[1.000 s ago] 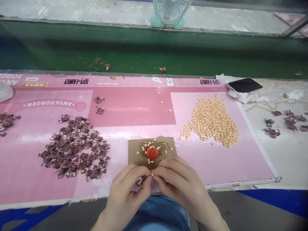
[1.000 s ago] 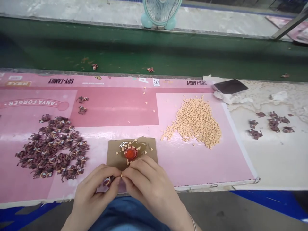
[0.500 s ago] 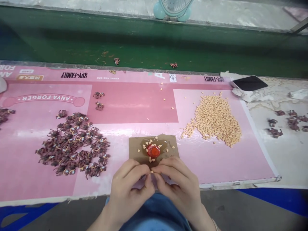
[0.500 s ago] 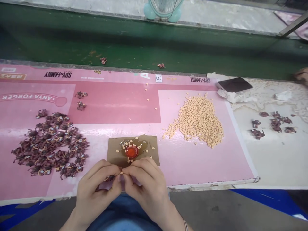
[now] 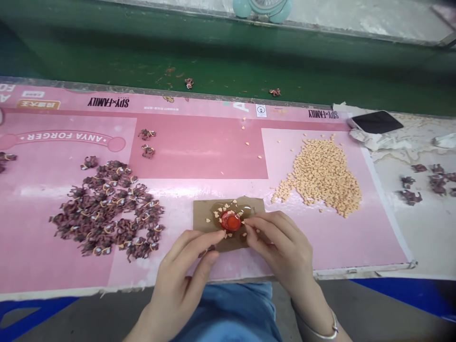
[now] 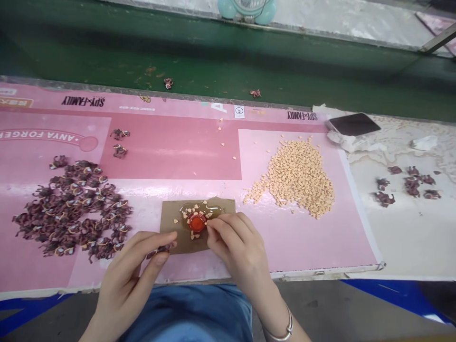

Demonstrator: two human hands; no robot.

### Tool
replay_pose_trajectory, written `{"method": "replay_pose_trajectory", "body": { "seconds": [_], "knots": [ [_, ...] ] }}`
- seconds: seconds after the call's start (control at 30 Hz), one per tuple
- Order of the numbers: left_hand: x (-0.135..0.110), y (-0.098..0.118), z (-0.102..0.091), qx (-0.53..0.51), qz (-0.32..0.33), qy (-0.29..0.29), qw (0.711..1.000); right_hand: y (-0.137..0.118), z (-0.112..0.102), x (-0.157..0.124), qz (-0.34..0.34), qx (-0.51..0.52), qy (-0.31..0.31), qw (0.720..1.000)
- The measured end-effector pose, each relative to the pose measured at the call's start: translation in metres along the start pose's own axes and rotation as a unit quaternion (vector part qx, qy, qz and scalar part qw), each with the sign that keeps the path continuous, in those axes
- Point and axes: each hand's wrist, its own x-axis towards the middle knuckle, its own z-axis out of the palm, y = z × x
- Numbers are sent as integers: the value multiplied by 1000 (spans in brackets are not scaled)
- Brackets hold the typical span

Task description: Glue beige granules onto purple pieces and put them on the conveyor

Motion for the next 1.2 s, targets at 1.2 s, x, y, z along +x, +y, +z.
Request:
{"method": "replay_pose_trajectory", "body": {
  "seconds": [1.2],
  "knots": [
    [2,17,18,-426,-350,53,833,-39,-14,14,-46,38,-43,997]
  ]
}}
